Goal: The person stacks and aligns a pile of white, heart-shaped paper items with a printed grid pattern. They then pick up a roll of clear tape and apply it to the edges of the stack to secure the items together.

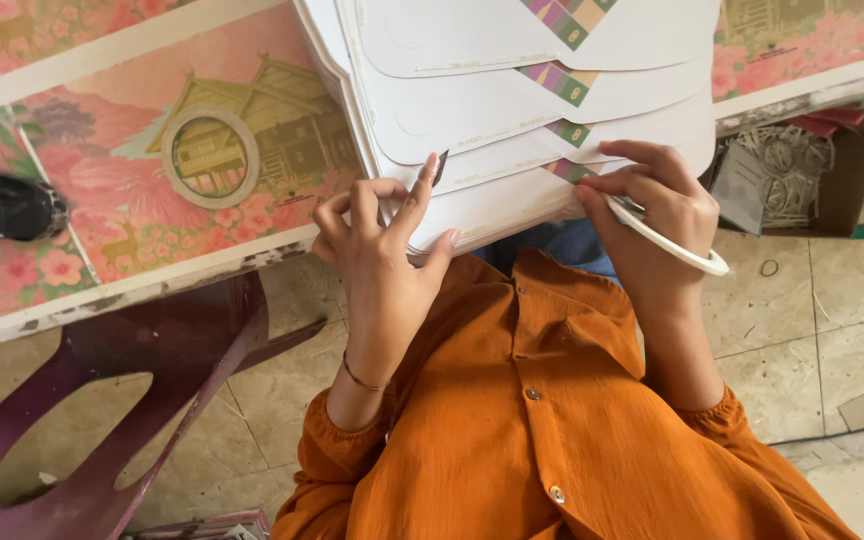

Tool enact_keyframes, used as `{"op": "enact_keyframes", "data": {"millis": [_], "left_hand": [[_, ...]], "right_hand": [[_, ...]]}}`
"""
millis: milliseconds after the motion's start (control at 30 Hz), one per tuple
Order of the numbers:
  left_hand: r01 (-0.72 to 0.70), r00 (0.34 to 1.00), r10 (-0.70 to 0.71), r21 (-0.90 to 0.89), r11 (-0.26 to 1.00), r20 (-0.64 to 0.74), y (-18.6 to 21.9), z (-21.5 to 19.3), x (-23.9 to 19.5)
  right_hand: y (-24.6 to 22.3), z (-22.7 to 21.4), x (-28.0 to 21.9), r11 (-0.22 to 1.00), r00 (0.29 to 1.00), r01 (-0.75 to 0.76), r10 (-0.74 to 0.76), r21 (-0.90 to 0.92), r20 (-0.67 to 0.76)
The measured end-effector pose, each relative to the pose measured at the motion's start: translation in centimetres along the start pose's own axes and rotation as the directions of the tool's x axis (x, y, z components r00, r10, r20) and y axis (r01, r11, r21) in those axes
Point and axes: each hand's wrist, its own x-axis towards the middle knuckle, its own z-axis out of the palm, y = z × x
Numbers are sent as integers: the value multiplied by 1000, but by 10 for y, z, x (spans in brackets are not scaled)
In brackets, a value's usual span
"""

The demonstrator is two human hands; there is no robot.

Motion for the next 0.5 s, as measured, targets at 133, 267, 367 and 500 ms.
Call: {"op": "enact_keyframes", "data": {"millis": [133, 267, 367, 500], "left_hand": [[-16, 1000, 17, 30, 999, -23, 6, -2, 0], [-59, 998, 59, 74, 996, -7, 13, -1, 4], [-86, 995, 90, 114, 990, -30, 26, 27, 17], [-126, 991, 127, 35, 991, -41, 60, 66, 34]], "right_hand": [[-1, -1, 1, 1000, 1000, -27, 27, -6, 3], [4, -5, 2, 999, 998, -34, 33, 17, 53], [8, -3, 1, 996, 994, -67, 72, -54, 82], [7, -6, 4, 992, 990, -64, 77, -108, 114]]}}
